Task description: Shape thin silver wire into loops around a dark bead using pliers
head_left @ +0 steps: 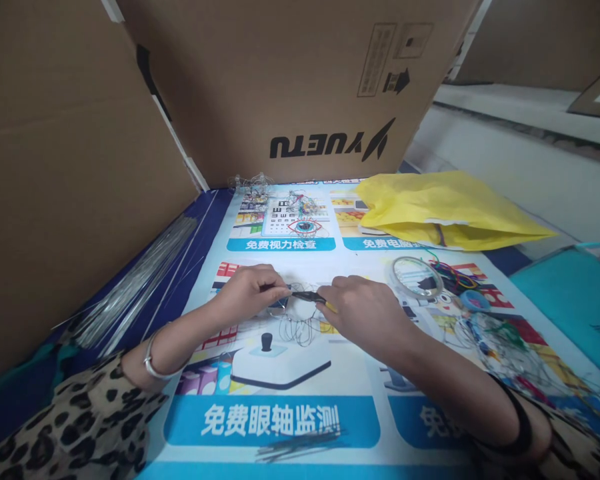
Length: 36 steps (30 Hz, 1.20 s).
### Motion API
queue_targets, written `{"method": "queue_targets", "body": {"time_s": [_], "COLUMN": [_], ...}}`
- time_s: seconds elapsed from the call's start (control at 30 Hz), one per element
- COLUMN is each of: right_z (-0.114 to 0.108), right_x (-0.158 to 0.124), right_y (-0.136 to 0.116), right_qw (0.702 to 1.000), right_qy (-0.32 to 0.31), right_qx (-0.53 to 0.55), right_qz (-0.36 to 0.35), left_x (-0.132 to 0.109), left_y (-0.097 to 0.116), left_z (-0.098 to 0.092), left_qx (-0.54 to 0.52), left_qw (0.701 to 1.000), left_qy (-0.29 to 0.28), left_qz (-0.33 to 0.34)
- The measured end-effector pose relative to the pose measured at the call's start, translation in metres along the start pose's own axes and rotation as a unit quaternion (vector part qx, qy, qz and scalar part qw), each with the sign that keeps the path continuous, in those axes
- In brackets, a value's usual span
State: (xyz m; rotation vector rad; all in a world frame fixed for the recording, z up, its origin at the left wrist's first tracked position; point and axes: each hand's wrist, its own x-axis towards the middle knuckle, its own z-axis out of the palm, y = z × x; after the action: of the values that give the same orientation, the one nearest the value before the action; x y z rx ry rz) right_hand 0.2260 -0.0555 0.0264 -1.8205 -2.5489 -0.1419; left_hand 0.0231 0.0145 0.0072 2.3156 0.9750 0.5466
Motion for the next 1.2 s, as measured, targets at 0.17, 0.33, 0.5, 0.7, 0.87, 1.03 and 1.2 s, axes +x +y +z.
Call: {"method": "queue_targets", "body": {"time_s": [0.17, 0.33, 0.5, 0.7, 0.87, 1.03, 1.2], "right_z": [0.001, 0.005, 0.005, 0.003, 0.004, 0.003, 0.003], "right_x": [0.001, 0.001, 0.001, 0.001, 0.001, 0.001, 0.001], "right_y": [0.001, 0.003, 0.002, -0.001, -0.002, -0.001, 0.002], "right_qw": [1.000, 1.000, 1.000, 1.000, 1.000, 0.999, 0.999], "right_qy": [-0.009, -0.007, -0.001, -0.016, -0.014, -0.023, -0.027], "right_qx": [-0.005, -0.007, -0.005, -0.003, -0.001, 0.013, 0.024], "right_qz": [0.006, 0.010, 0.010, 0.013, 0.014, 0.018, 0.018], "left_x": [0.000, -0.001, -0.001, -0.003, -0.003, -0.004, -0.005], "left_y": [-0.002, -0.005, -0.004, 0.002, 0.005, 0.007, 0.008], "left_z": [-0.003, -0.003, 0.002, 0.010, 0.016, 0.016, 0.012], "left_qx": [-0.007, -0.032, -0.044, -0.001, -0.017, -0.069, -0.151], "left_qw": [1.000, 0.999, 0.998, 0.997, 0.993, 0.984, 0.971], "left_qy": [-0.029, -0.019, 0.018, 0.060, 0.090, 0.084, 0.061], "left_qz": [-0.003, -0.010, -0.028, -0.046, -0.081, -0.140, -0.173]}}
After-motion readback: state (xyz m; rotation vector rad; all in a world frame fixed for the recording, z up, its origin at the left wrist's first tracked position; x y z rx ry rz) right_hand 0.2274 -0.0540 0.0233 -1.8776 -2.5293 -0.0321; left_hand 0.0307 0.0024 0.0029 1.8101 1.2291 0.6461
